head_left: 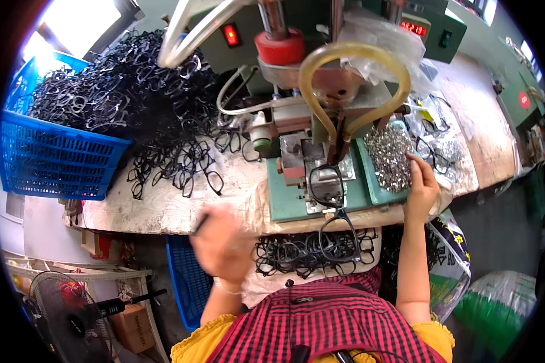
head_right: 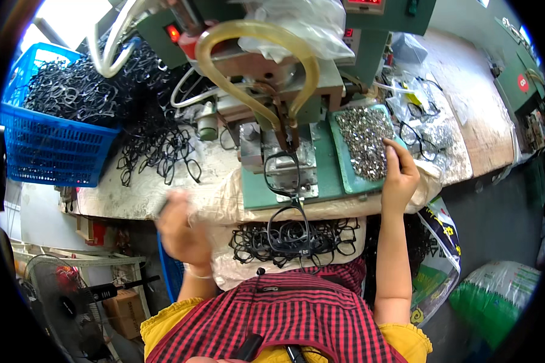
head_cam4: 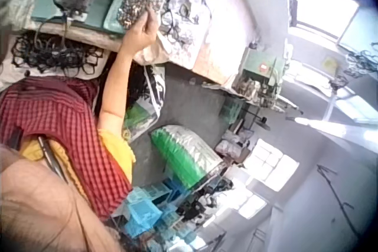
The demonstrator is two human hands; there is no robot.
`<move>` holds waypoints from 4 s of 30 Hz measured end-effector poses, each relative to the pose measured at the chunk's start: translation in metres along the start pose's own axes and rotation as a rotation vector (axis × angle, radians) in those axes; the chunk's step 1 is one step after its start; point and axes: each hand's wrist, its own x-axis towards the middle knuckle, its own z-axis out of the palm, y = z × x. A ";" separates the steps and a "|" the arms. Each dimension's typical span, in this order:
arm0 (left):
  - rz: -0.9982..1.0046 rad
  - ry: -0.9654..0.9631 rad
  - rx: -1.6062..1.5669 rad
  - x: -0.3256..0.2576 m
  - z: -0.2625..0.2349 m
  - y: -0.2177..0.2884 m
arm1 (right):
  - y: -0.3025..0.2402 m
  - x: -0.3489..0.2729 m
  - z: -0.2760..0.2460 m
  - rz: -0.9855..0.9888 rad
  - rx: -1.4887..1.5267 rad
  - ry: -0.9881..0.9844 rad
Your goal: The person repeatedly picks up black eyeglass frames from a pile, places them into a green press machine, and operates the lever to attach small metal components. The person then removes the assembled glasses and places them on the table, continuing the cycle.
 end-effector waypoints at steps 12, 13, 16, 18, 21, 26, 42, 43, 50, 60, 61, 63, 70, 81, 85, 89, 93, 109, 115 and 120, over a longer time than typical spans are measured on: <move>-0.628 -0.387 0.821 -0.035 -0.014 -0.179 | 0.002 0.019 0.049 -0.075 0.113 -0.054; -0.654 -0.406 0.798 -0.054 -0.008 -0.194 | 0.001 0.015 0.045 -0.076 0.078 -0.054; -0.619 -0.193 0.579 -0.080 0.004 -0.208 | -0.001 0.003 0.023 -0.131 -0.097 -0.002; -0.848 0.028 0.059 -0.074 0.007 -0.199 | 0.002 -0.006 0.001 -0.133 -0.123 0.000; -0.848 0.158 -0.294 -0.046 -0.001 -0.187 | -0.004 -0.019 -0.018 -0.106 -0.213 -0.047; -0.700 0.259 -0.478 0.022 0.008 -0.137 | -0.061 -0.025 0.015 -0.310 -0.092 -0.251; -1.393 0.778 -1.473 0.030 0.023 -0.206 | -0.076 -0.038 0.094 -0.131 0.397 -0.350; -1.415 0.765 -1.533 0.026 0.027 -0.207 | -0.078 -0.040 0.096 -0.144 0.409 -0.359; -1.635 0.849 -1.740 -0.016 0.046 -0.222 | -0.093 -0.051 0.101 -0.044 0.479 -0.400; -0.618 0.476 -0.566 0.087 -0.008 -0.059 | -0.090 -0.050 0.095 -0.095 0.402 -0.388; -0.421 0.330 -0.476 0.088 -0.014 -0.042 | -0.090 -0.050 0.097 -0.096 0.422 -0.373; -0.053 0.065 -0.318 0.094 -0.022 -0.020 | -0.088 -0.051 0.100 -0.107 0.447 -0.347; 0.007 -0.078 -0.294 0.145 0.025 0.032 | -0.083 -0.054 0.104 -0.094 0.518 -0.332; 0.374 -0.243 -0.091 0.097 -0.006 0.066 | -0.085 -0.041 0.092 -0.231 0.309 -0.384; 0.498 -0.363 -0.177 0.085 0.019 0.070 | -0.066 -0.026 0.089 0.028 0.533 -0.306; 0.615 -0.481 -0.259 0.086 0.046 0.069 | -0.047 0.003 0.065 0.066 0.447 -0.194; 0.626 -0.534 -0.203 0.086 0.044 0.076 | -0.020 0.022 0.030 -0.114 0.153 0.051; 0.295 -0.258 -0.326 0.025 0.018 0.035 | -0.007 0.003 0.043 -0.038 0.230 -0.005; -0.421 0.080 0.135 0.010 -0.037 -0.040 | -0.008 -0.014 0.011 -0.108 -0.025 -0.040; -0.244 -0.223 0.169 0.059 0.008 -0.001 | -0.037 -0.007 0.038 -0.377 -0.109 -0.067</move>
